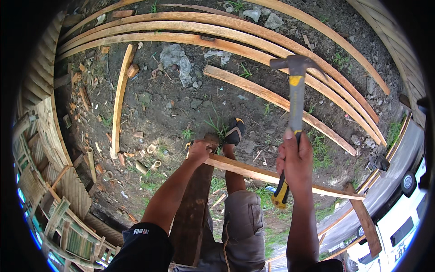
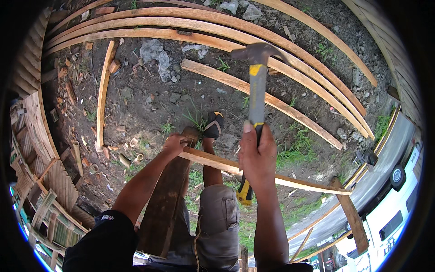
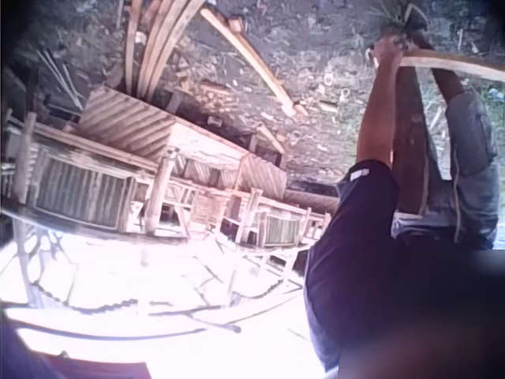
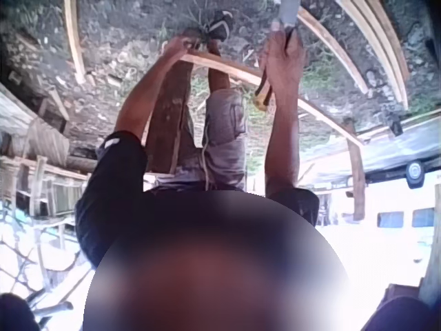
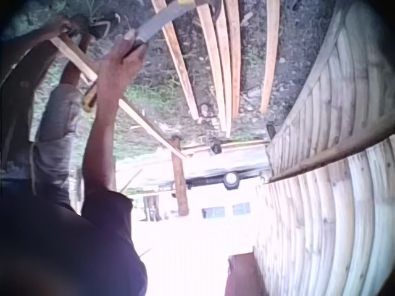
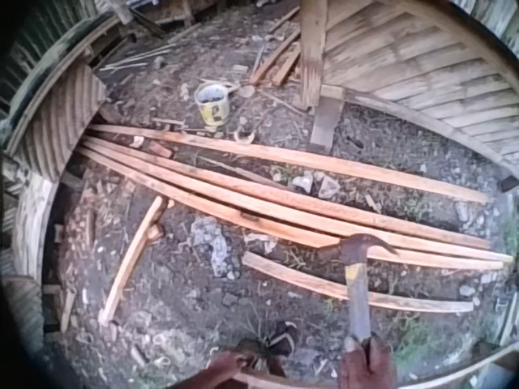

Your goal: The person hammers nails into wooden planks to assemble a rectangular frame, then retrieves another plank from a stack and measures it with a tape measure.

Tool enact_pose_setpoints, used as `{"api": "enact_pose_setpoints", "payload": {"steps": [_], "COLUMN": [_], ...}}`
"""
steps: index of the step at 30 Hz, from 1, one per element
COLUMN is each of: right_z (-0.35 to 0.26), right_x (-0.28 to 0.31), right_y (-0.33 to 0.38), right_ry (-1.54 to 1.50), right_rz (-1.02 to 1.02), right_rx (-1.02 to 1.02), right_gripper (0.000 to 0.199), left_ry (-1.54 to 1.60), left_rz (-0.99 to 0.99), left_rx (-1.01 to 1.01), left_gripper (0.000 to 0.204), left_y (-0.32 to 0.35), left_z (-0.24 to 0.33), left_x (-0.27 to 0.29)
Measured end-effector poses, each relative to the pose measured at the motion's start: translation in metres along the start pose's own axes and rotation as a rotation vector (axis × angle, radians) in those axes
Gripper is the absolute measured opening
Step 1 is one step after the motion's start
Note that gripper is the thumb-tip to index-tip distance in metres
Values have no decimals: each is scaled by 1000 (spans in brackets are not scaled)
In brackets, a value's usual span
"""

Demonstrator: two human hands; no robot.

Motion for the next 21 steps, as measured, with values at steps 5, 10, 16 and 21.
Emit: {"api": "enact_pose_setpoints", "payload": {"steps": [5,10,16,21], "right_z": [14,102,-60,19], "right_x": [-60,-89,23,-102], "right_y": [10,30,-1,25], "right_ry": [146,355,-91,601], "right_rz": [250,-374,220,128], "right_rx": [178,-400,210,-32], "right_gripper": [31,34,38,35], "left_ry": [-269,-216,-41,-82], "left_rz": [-62,-160,-92,-130], "left_rx": [88,329,416,432], "left_gripper": [38,54,51,48], "left_y": [19,34,48,45], "left_z": [-24,-42,-57,-61], "left_x": [27,48,31,32]}}
Point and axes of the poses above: each hand's wrist, its own y-axis away from the middle knuckle, its own x-axis out of the back of the hand, z = x × y, the point moved 5 cm from there along -y, towards the middle knuckle, and after that the axes turned 6 degrees about -z, right-handed, at the moved point
